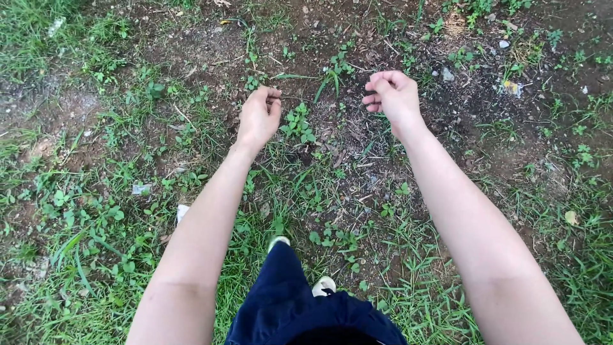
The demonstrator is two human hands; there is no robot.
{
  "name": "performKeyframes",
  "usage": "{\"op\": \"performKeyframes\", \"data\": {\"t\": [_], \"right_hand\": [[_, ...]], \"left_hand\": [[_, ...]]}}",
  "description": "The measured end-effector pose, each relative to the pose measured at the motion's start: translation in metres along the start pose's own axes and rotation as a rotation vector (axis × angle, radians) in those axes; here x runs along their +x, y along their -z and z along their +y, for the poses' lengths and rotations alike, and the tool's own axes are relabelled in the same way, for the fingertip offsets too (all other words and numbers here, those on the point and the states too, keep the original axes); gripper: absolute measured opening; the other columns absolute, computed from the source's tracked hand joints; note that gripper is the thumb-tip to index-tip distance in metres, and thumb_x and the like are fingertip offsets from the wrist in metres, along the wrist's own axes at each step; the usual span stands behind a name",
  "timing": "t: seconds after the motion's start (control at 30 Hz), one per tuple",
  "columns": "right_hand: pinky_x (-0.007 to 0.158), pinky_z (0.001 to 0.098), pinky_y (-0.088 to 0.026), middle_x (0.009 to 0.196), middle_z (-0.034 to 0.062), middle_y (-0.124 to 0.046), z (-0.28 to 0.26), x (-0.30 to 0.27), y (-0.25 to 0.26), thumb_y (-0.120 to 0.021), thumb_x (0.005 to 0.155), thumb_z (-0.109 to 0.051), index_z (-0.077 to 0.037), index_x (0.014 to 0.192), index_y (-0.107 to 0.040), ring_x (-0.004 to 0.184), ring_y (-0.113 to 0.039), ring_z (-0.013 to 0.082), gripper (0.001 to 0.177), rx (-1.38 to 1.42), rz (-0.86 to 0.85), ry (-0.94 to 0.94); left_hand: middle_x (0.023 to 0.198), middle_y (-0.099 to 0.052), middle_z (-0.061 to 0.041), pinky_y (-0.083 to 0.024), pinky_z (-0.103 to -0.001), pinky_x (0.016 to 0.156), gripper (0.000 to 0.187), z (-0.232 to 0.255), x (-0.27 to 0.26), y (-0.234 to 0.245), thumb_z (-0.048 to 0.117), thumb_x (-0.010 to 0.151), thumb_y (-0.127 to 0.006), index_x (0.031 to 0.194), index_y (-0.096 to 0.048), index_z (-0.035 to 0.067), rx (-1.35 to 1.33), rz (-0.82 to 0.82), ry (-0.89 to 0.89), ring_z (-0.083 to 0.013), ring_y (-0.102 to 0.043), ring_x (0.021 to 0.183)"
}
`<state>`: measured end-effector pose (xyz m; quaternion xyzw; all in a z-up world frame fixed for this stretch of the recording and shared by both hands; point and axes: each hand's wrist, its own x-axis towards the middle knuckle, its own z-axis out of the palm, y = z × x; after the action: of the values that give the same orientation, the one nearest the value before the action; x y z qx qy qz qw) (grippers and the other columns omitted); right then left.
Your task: Pulling weeds and grass from the ground by hand.
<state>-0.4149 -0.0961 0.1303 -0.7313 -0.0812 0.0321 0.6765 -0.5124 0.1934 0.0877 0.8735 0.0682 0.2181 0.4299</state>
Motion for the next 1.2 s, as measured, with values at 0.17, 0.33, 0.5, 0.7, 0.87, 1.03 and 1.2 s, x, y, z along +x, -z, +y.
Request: {"op": "performKeyframes", "data": {"t": [0.17,0.33,0.5,0.7,0.87,1.03,1.2], "right_hand": [[0.062,0.0278,-0.059,0.098,0.0052,-0.072,-0.002,0.001,-0.016,-0.056,0.103,-0.014,-0.006,0.111,-0.065,0.075,-0.071,0.0132,0.014,0.014,0.001,-0.013],[0.062,0.0276,-0.059,0.098,0.0053,-0.072,0.011,0.019,-0.04,-0.057,0.103,-0.015,-0.006,0.111,-0.065,0.075,-0.071,0.0132,0.014,0.027,0.022,-0.036],[0.062,0.0276,-0.059,0.098,0.0056,-0.072,0.025,0.053,-0.073,-0.055,0.102,-0.012,-0.006,0.111,-0.065,0.076,-0.072,0.0139,0.015,0.021,0.024,-0.096],[0.061,0.0281,-0.058,0.097,0.0052,-0.072,0.041,0.09,-0.116,-0.056,0.102,-0.014,-0.005,0.111,-0.065,0.075,-0.071,0.0141,0.016,0.056,0.039,-0.121],[0.063,0.0284,-0.058,0.097,0.0062,-0.072,0.05,0.108,-0.147,-0.056,0.101,-0.012,-0.003,0.111,-0.066,0.076,-0.071,0.0144,0.016,0.054,0.075,-0.144],[0.062,0.0277,-0.057,0.097,0.0061,-0.072,0.056,0.124,-0.163,-0.056,0.101,-0.013,-0.004,0.11,-0.066,0.075,-0.071,0.0139,0.016,0.03,0.096,-0.16],[0.062,0.0274,-0.058,0.095,0.0072,-0.071,0.067,0.148,-0.169,-0.056,0.1,-0.01,-0.003,0.109,-0.066,0.074,-0.07,0.0144,0.015,-0.024,0.076,-0.226]], "left_hand": [[0.111,-0.068,-0.011,-0.056,-0.036,0.087,0.021,-0.005,0.016,0.003,0.013,0.097,-0.06,0.117,-0.064,0.004,0.024,-0.015,-0.018,-0.0197,-0.07,0.094],[0.109,-0.069,-0.012,-0.057,-0.036,0.088,0.018,-0.025,0.048,0.007,0.013,0.098,-0.06,0.112,-0.064,0.004,0.028,-0.046,-0.047,-0.0202,-0.07,0.094],[0.102,-0.069,-0.01,-0.056,-0.037,0.084,0.015,-0.055,0.089,0.021,0.013,0.097,-0.059,0.108,-0.064,0.004,0.027,-0.108,0.016,-0.0192,-0.07,0.087],[0.093,-0.073,-0.01,-0.056,-0.038,0.081,0.015,-0.098,0.146,0.035,0.016,0.098,-0.06,0.107,-0.065,0.006,0.029,-0.161,-0.023,-0.0221,-0.071,0.082],[0.094,-0.075,-0.01,-0.056,-0.037,0.082,0.016,-0.124,0.179,0.047,0.017,0.099,-0.058,0.109,-0.064,0.006,0.013,-0.227,0.001,-0.0207,-0.073,0.083],[0.093,-0.075,-0.011,-0.057,-0.038,0.081,0.017,-0.148,0.199,0.039,0.017,0.098,-0.06,0.109,-0.066,0.005,0.02,-0.201,-0.058,-0.0226,-0.074,0.084],[0.098,-0.075,-0.012,-0.058,-0.037,0.084,0.018,-0.167,0.213,0.021,0.016,0.097,-0.058,0.109,-0.064,0.004,0.036,-0.244,0.006,-0.0215,-0.075,0.086]]}}
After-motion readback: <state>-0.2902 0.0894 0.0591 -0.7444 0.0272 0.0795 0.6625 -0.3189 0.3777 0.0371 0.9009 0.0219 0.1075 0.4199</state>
